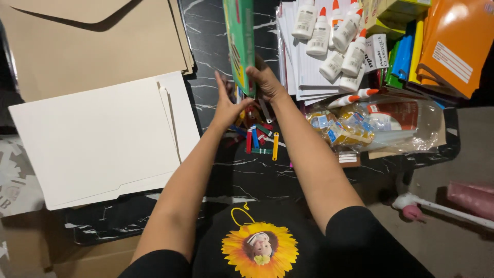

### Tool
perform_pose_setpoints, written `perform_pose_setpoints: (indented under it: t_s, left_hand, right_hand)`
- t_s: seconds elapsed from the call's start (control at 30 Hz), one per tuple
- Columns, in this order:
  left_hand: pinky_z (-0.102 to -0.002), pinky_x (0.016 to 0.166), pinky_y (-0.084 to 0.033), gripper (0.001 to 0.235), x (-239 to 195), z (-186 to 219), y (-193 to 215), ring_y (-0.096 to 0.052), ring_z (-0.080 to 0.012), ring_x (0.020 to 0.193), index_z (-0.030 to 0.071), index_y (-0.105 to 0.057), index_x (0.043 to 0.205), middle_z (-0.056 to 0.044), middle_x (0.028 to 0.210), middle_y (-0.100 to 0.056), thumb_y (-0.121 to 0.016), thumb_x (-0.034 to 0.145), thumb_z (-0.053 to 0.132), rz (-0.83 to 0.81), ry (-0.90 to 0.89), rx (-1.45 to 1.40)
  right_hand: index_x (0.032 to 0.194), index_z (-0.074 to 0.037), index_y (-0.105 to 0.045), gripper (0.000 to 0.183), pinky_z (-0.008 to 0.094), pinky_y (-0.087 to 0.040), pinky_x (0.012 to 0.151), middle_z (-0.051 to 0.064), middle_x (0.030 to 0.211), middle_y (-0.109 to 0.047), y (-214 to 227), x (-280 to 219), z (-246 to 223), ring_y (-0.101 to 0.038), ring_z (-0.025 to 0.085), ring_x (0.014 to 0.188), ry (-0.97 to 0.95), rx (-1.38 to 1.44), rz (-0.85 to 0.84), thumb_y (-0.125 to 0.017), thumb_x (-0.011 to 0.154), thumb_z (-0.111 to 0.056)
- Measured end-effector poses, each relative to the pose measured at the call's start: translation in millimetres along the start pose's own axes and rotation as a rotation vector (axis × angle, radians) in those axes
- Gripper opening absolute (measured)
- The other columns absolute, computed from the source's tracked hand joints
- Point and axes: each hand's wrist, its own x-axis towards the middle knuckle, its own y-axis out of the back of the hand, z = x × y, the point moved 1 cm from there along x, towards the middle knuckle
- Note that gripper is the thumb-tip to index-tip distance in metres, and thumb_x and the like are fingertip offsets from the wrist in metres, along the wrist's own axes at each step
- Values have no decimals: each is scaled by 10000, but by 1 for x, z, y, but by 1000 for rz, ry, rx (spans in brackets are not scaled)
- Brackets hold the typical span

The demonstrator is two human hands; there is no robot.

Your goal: Sorting and organizing colored paper fasteners from a workspace into a box.

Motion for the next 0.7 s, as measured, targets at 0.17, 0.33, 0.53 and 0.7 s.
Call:
perform_pose_setpoints:
  t_s: [0.17, 0.33, 0.53, 0.7]
  left_hand:
    - [-389, 1189, -390, 1325, 3, 9, -2, -486, -327, 1418, 127, 114, 1659, -247, 1556, -451, -893, 799, 180, -31, 37, 48]
    - [-343, 1055, -515, 1119, 1, 35, 1, -620, -245, 1259, 134, -87, 1679, -185, 1488, -562, -768, 794, 72, -91, 66, -16]
    - [-348, 1117, -447, 818, -4, 4, 8, -558, -216, 1333, 44, -372, 1610, -151, 1480, -567, -817, 925, 92, -114, -26, 64]
    - [-329, 998, -519, 710, 2, -43, 18, -639, -191, 1135, 18, -464, 1475, -112, 1276, -659, -795, 862, 157, 46, 36, 40]
  right_hand:
    - [1621, -87, -334, 1071, 403, -420, 1201, 150, 1559, -492, 10, 4, -1, -486, 269, 1436, -17, -147, -1, -924, 789, -417]
    - [1670, -97, -299, 1146, 395, -339, 1304, 118, 1682, -377, -5, 6, -20, -369, 259, 1570, -4, -259, -98, -966, 759, -294]
    - [1652, -122, -261, 1232, 422, -358, 1294, 92, 1649, -386, -13, 11, -43, -374, 247, 1539, -73, -254, -113, -1002, 673, -216]
    - [1682, -91, -301, 1195, 372, -412, 1256, 105, 1610, -496, 3, 12, -46, -469, 224, 1492, -60, -268, -172, -990, 730, -313]
